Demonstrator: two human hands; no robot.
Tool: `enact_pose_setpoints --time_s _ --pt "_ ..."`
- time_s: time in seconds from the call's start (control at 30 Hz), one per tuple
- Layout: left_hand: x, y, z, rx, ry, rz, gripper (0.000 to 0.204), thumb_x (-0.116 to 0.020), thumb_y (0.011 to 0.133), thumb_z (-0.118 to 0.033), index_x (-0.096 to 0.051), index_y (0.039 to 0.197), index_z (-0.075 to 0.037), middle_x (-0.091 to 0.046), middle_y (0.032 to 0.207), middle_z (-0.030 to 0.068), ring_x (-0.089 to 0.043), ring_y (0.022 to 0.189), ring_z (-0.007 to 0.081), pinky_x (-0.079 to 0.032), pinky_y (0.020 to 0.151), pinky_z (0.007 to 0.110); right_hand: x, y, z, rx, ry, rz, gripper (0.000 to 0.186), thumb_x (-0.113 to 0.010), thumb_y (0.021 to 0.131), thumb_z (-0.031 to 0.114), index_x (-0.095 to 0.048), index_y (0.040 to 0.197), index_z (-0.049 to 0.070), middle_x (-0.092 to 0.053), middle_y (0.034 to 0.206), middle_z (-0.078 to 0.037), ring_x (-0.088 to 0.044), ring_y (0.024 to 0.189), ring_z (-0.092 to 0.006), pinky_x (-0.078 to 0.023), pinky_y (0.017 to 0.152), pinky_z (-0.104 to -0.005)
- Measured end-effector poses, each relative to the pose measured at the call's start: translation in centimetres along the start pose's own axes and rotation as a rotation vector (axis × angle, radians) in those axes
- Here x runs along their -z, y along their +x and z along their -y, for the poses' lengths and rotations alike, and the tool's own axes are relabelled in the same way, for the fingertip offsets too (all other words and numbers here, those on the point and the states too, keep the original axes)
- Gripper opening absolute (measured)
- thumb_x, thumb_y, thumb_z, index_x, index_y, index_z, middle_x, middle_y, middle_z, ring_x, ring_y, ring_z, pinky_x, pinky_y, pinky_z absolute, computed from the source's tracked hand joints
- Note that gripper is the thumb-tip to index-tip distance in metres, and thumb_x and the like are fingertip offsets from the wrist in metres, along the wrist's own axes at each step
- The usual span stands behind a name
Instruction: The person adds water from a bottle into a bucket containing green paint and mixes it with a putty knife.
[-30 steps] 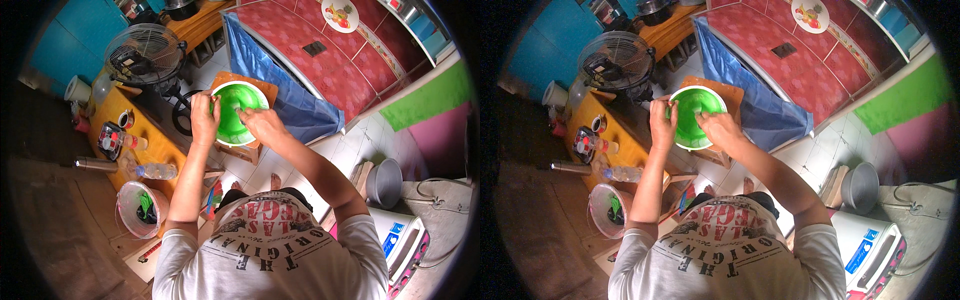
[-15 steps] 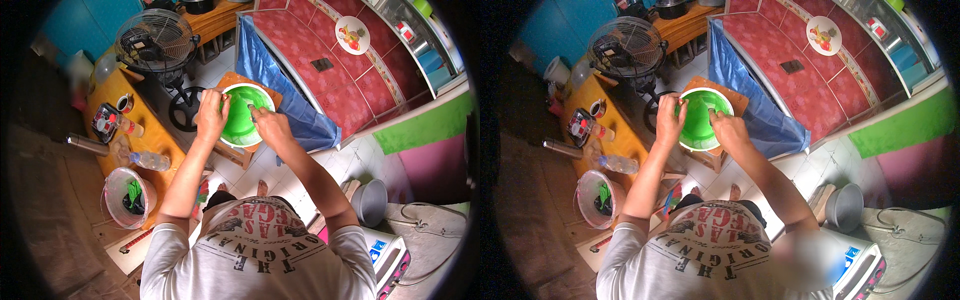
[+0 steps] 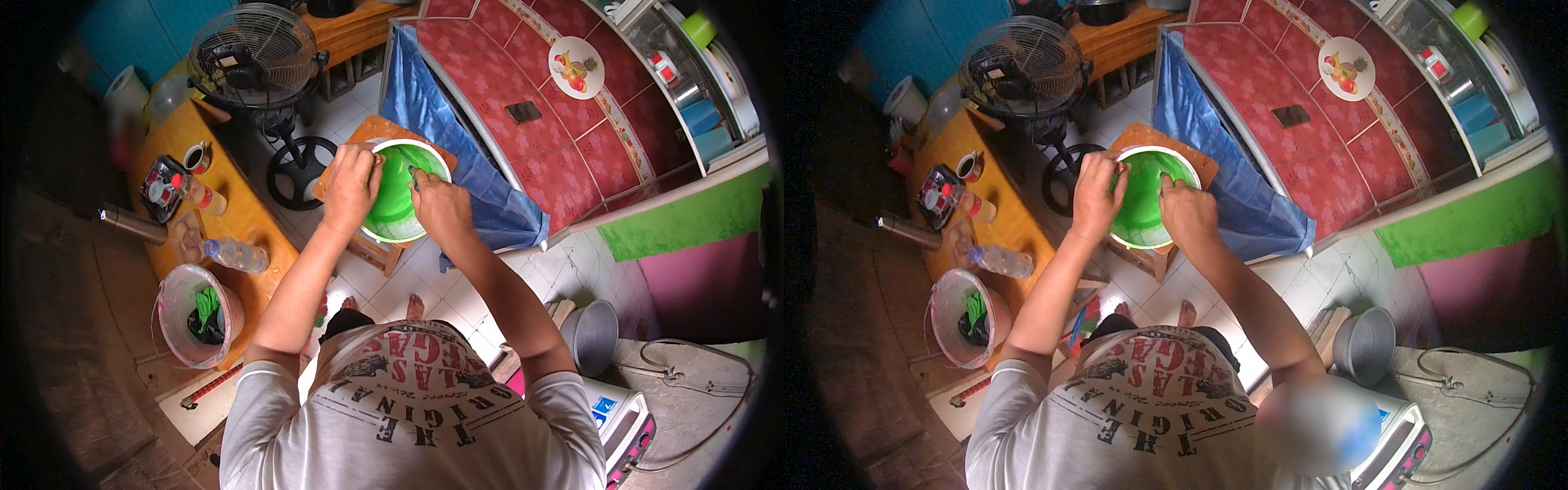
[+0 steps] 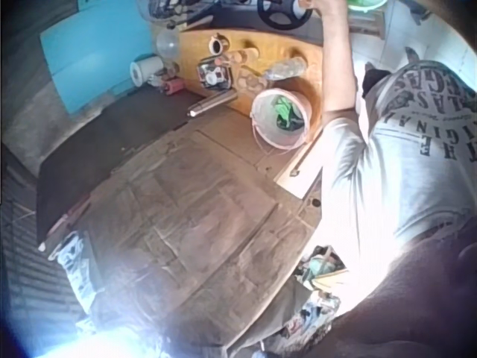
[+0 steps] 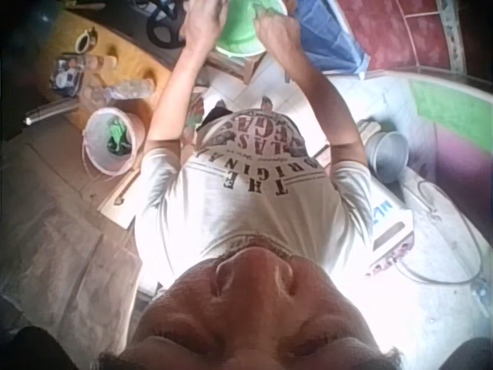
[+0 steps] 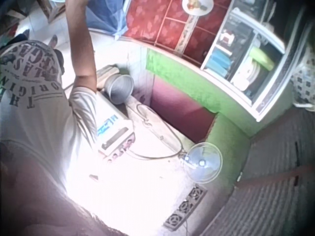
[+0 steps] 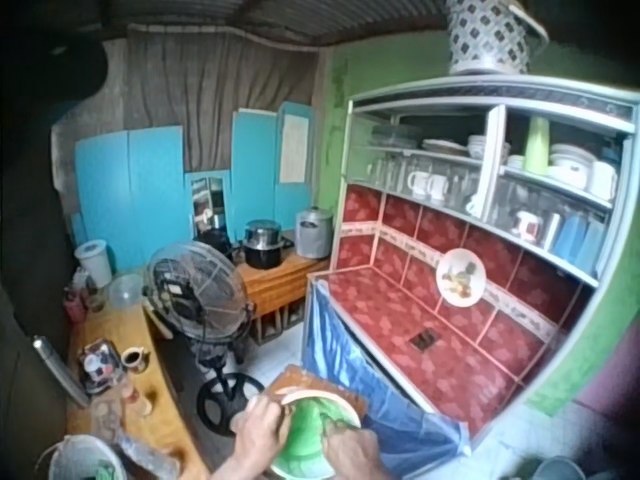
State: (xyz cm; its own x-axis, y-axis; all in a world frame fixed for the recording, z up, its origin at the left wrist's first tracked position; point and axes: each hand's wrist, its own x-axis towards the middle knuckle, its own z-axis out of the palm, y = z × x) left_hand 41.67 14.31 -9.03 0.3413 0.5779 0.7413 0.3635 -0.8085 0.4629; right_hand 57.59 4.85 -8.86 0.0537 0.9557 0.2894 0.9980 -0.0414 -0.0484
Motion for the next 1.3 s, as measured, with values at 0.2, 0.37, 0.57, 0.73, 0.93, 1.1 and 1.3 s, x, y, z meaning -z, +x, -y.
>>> enact_pose_setpoints --time_s 0.2,0.37,0.57,0.73,0.93,1.1,1.3 --pt "0.1 -0.2 -0.4 -0.004 0.056 -0.023 0.020 -0.073 0.082 0.001 -0.053 0.087 0.000 -0.063 0.099 0.0139 -0.059 0.092 0.0352 -0.050 0.079 0.042 0.7 -1.1 0.7 -0.135 0.073 0.231 0.027 -0.061 0.094 0.026 -0.067 0.101 0.001 -0.072 0.080 -0.018 -0.072 0.071 -0.0313 -0.057 0.062 -0.0428" --pt "0.0 -0.3 -0.7 -0.006 0.054 -0.049 0.019 -0.073 0.082 0.001 -0.055 0.088 0.000 -0.064 0.100 0.0135 -0.059 0.093 0.0349 -0.051 0.079 0.042 0.5 -1.9 1.4 -0.268 0.290 0.314 0.032 -0.060 0.094 0.029 -0.067 0.097 -0.001 -0.071 0.084 -0.024 -0.071 0.080 -0.0406 -0.056 0.074 -0.0501" --pt "-0.5 -0.7 -0.6 0.026 0.028 -0.060 0.018 -0.072 0.081 0.003 -0.056 0.090 0.000 -0.065 0.100 0.0137 -0.060 0.093 0.0345 -0.050 0.080 0.042 -1.3 -2.7 2.8 -0.316 0.541 0.329 0.037 -0.057 0.096 0.031 -0.069 0.106 -0.003 -0.071 0.091 -0.027 -0.069 0.089 -0.0435 -0.054 0.081 -0.0509" --pt "-0.2 -0.9 0.1 0.028 0.027 -0.050 0.017 -0.071 0.082 0.001 -0.057 0.093 0.001 -0.064 0.102 0.0141 -0.057 0.096 0.0359 -0.050 0.083 0.044 -0.8 -2.3 3.5 -0.273 0.692 0.248 0.038 -0.056 0.097 0.031 -0.067 0.115 -0.001 -0.070 0.095 -0.028 -0.069 0.091 -0.0444 -0.053 0.083 -0.0512" --pt "0.1 -0.8 0.3 0.074 0.049 -0.045 0.016 -0.069 0.083 0.002 -0.058 0.094 0.001 -0.065 0.102 0.0140 -0.059 0.095 0.0355 -0.050 0.082 0.043 -0.2 -2.1 3.3 -0.179 0.518 0.344 0.032 -0.058 0.096 0.030 -0.068 0.112 0.004 -0.072 0.092 -0.023 -0.070 0.090 -0.0418 -0.054 0.084 -0.0492" --pt "0.3 -0.9 1.0 0.069 0.019 -0.043 0.013 -0.069 0.086 0.000 -0.059 0.095 0.001 -0.065 0.099 0.0150 -0.059 0.094 0.0358 -0.049 0.081 0.044 -0.4 -1.5 1.4 -0.171 0.272 0.430 0.026 -0.061 0.094 0.027 -0.069 0.107 0.006 -0.074 0.093 -0.019 -0.072 0.091 -0.0371 -0.056 0.082 -0.0465" --pt "0.5 -0.5 1.5 0.121 -0.007 -0.064 0.013 -0.069 0.086 0.001 -0.057 0.091 0.002 -0.065 0.096 0.0159 -0.057 0.089 0.0344 -0.048 0.079 0.043 0.9 -0.2 0.6 -0.133 0.068 0.330 0.020 -0.059 0.093 0.019 -0.072 0.097 0.005 -0.074 0.086 -0.018 -0.074 0.082 -0.0335 -0.058 0.071 -0.0447"
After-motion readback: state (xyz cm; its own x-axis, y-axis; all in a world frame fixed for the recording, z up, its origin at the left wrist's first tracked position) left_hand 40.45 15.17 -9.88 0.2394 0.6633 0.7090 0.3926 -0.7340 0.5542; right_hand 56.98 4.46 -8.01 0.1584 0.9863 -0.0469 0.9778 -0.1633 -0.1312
